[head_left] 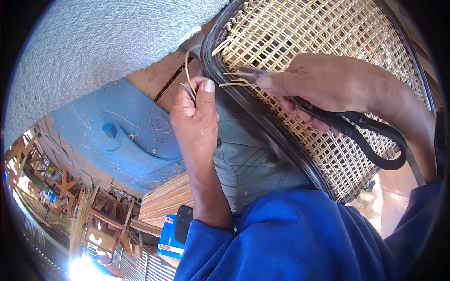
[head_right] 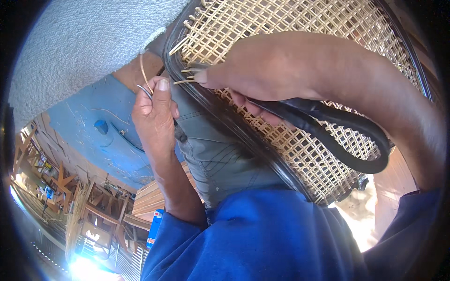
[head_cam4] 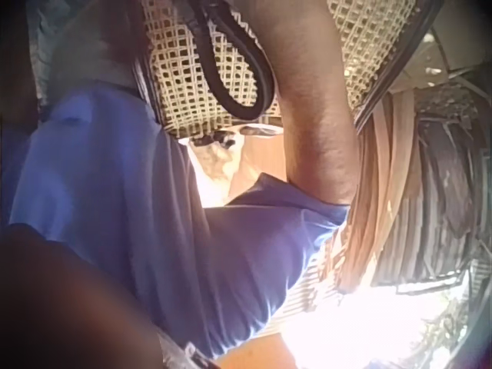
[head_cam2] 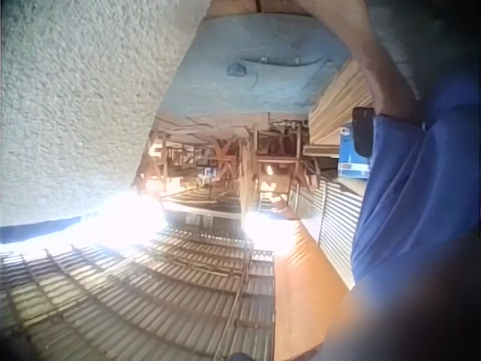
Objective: The recorder weaves cane strips into a chair seat frame and trims the excess material with tools.
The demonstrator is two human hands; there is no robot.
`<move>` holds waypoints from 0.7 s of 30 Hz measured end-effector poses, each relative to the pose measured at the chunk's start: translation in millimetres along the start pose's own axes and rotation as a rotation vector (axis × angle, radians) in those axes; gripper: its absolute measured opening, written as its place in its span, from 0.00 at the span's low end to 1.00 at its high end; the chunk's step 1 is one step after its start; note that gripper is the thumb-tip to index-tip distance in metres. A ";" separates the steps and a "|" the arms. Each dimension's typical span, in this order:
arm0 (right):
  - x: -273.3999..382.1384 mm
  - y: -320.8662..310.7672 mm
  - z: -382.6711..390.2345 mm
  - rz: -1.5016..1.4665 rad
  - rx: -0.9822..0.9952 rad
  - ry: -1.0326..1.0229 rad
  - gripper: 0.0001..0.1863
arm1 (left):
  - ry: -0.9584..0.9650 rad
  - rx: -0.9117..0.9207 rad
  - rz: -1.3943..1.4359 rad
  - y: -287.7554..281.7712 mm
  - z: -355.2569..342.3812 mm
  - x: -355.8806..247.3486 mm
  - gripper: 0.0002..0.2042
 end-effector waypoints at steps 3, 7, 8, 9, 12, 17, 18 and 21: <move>-2.4 2.0 0.6 -0.047 0.085 0.072 0.37 | 0.011 0.036 -0.029 1.2 4.3 1.0 0.11; 0.6 1.5 -11.5 0.161 0.139 -0.128 0.37 | 0.051 0.083 -0.015 6.6 3.4 1.0 0.06; 0.5 1.7 -12.1 0.175 0.149 -0.146 0.38 | 0.052 0.085 -0.006 7.9 3.6 0.7 0.06; 0.8 1.9 -12.7 0.189 0.159 -0.165 0.38 | 0.051 0.088 0.003 8.8 3.7 0.2 0.06; -1.1 2.1 -12.2 0.055 0.192 -0.040 0.38 | 0.035 0.084 -0.006 9.1 3.7 -1.5 0.05; -1.5 4.4 -10.3 -0.030 0.156 0.057 0.39 | 0.065 0.060 0.001 13.4 6.3 -1.9 0.05; -1.5 4.5 -9.8 -0.031 0.149 0.080 0.39 | 0.056 0.050 -0.011 13.1 6.7 -1.8 0.05; 0.3 5.8 -9.5 -0.024 0.151 0.073 0.39 | 0.018 0.038 -0.035 12.1 5.6 -2.1 0.05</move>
Point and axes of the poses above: each hand's wrist, its own z-axis away from the middle knuckle, its own y-axis out of the palm, x = y × z, the point moved 3 cm from there along -z, towards the middle knuckle, and after that the axes turned 8 degrees about x, right-handed, at the moved point
